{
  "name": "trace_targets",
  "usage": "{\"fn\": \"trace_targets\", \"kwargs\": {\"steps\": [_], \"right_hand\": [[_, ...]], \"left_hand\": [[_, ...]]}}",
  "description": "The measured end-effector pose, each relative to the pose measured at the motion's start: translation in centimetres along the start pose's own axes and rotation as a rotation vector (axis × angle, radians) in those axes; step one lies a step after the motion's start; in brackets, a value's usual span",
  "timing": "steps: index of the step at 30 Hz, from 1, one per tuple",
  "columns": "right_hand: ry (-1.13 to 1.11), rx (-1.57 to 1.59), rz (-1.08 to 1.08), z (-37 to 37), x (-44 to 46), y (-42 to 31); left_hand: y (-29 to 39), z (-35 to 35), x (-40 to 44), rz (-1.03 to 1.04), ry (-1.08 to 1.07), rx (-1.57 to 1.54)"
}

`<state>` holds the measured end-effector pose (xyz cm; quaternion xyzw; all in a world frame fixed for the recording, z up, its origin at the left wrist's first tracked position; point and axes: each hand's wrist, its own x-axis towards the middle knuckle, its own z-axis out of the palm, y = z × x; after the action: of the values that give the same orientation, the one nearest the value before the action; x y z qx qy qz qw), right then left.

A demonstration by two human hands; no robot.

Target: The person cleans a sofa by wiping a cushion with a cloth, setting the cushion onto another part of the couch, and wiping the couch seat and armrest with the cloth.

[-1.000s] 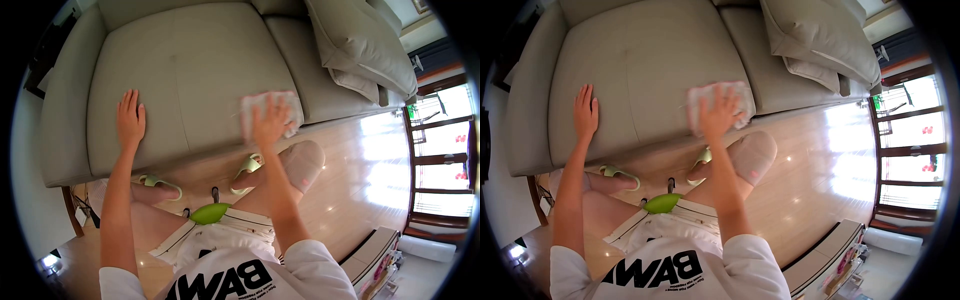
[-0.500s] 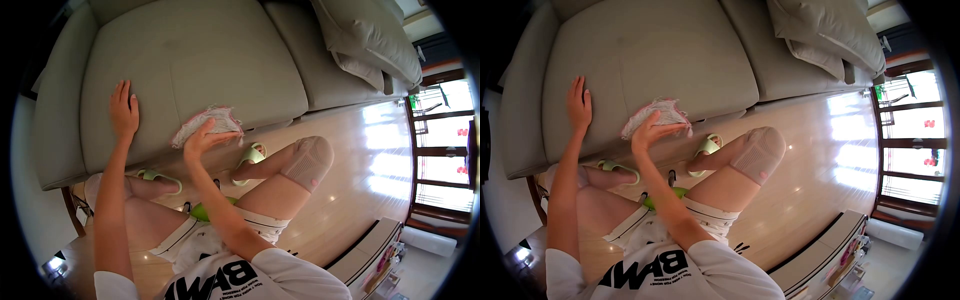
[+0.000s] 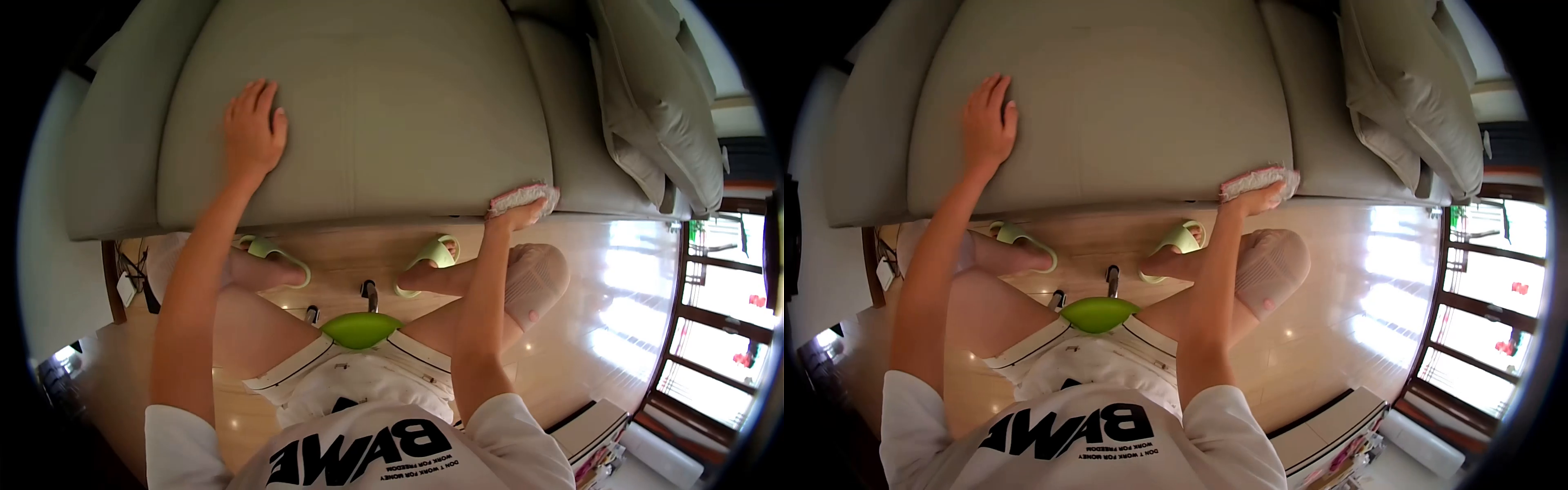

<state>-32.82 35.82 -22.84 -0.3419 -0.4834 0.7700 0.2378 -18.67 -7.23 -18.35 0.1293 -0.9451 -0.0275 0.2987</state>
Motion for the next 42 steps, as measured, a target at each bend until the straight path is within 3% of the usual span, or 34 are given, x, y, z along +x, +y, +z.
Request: {"fn": "trace_targets", "kwargs": {"steps": [4,6,8,10,12,15,18,21,25,27,28,30,34,36,38,41,42], "right_hand": [[0.005,-0.084,-0.064,0.6,-9.2,4.5],[0.137,-0.357,0.002,1.2,-15.1,7.4],[0.116,-0.406,-0.139,2.2,-21.6,11.5],[0.079,-0.593,-0.076,3.5,-30.1,12.6],[-0.023,-0.573,-0.081,3.8,-37.1,14.6],[-0.166,-0.645,0.305,4.0,-42.6,14.1],[-0.415,-0.279,0.569,2.9,-42.4,13.5],[-0.812,0.005,1.021,1.9,-40.5,11.1],[-1.059,-0.174,1.056,3.8,-41.7,7.2],[-1.151,-0.264,0.971,4.4,-42.4,5.7],[-1.191,-0.307,0.919,4.6,-42.4,4.8],[-1.453,-0.428,0.511,5.2,-41.7,3.4],[-1.821,-0.495,-0.127,5.0,-43.6,-1.8],[-1.955,-0.513,-0.335,4.5,-45.9,-0.9],[-2.050,-0.254,-0.524,4.8,-49.4,1.1],[-2.179,-0.201,-0.299,5.6,-54.8,6.6],[-2.107,-0.259,-0.393,5.9,-56.5,8.0]], "left_hand": [[0.1,0.1,-0.2,-0.015,0.016,-0.034],[-0.2,0.4,-0.3,-0.019,0.023,-0.058],[0.1,0.3,-0.3,-0.025,0.027,-0.061],[0.4,0.5,-0.5,-0.023,0.024,-0.086],[0.4,0.6,-0.7,-0.018,0.019,-0.121],[1.0,-0.1,-2.2,-0.053,-0.004,-0.229],[0.4,-2.3,-4.6,-0.100,-0.177,-0.510],[-1.0,-3.7,-7.2,-0.143,-0.324,-0.694],[-2.0,-9.0,-9.1,-0.445,-0.445,-1.047],[-2.7,-13.5,-8.3,-0.561,-0.591,-1.062],[-2.8,-15.6,-7.6,-0.571,-0.489,-1.052],[-3.1,-18.6,-6.3,-0.590,-0.291,-1.042],[-8.3,-20.8,-3.8,-0.501,0.520,-0.951],[-11.4,-22.6,-3.2,-0.524,0.861,-0.589],[-15.0,-25.1,-4.3,-0.432,0.938,-0.267],[-19.7,-25.2,-7.0,-0.628,0.746,0.237],[-20.4,-25.2,-7.5,-0.747,0.667,0.078]]}}
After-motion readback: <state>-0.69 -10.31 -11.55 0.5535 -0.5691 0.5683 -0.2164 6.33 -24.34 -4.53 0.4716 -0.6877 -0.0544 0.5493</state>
